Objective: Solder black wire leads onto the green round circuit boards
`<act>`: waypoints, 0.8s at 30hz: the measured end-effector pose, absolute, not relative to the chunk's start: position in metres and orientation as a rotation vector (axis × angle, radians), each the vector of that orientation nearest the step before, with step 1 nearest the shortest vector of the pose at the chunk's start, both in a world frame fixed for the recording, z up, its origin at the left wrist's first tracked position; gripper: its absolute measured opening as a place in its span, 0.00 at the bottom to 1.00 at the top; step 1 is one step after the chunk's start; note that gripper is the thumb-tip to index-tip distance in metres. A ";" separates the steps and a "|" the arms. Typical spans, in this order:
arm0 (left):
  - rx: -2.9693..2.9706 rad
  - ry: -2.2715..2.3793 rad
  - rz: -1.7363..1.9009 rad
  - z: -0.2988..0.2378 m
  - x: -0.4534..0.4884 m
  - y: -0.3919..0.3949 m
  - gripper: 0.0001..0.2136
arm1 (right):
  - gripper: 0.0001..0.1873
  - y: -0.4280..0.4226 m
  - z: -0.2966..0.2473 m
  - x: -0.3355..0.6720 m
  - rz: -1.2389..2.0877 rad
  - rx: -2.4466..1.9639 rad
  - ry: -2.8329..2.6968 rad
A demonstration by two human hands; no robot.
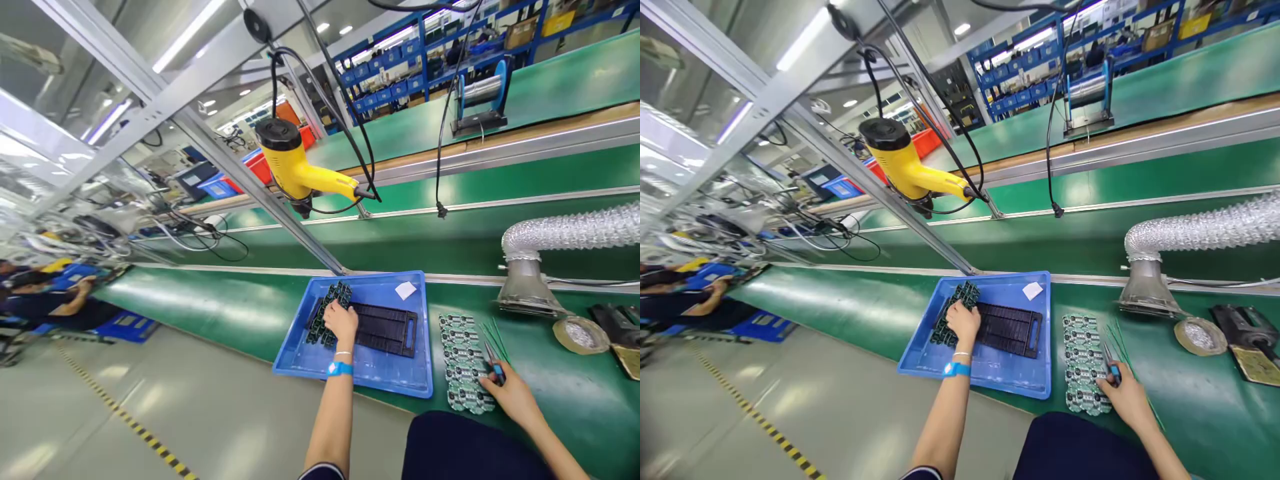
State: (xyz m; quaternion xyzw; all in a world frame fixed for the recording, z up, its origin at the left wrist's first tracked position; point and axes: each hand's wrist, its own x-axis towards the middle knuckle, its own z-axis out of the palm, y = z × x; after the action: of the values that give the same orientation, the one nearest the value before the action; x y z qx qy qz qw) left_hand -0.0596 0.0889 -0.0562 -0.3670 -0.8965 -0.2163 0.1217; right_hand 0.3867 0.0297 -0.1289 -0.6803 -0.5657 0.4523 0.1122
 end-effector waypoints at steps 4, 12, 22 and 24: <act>-1.203 -2.621 -0.303 -0.073 -0.112 0.092 0.16 | 0.31 0.029 -0.126 0.375 1.186 -1.973 -1.812; -1.338 -2.488 -0.075 -0.085 -0.130 0.082 0.15 | 0.25 0.020 -0.105 0.371 1.161 -1.806 -1.831; -1.203 -2.505 -0.074 -0.077 -0.125 0.087 0.15 | 0.17 0.017 -0.104 0.367 1.189 -1.805 -1.930; -1.189 -2.533 -0.046 -0.071 -0.122 0.090 0.15 | 0.18 0.016 -0.103 0.368 1.179 -1.767 -1.921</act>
State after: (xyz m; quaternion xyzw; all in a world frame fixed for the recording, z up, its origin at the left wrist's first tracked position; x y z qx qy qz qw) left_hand -0.1221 0.0902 -0.0714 -0.4188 -0.8918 -0.0161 0.1705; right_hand 0.3682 0.0165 -0.1026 -0.6111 -0.6643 0.4076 0.1382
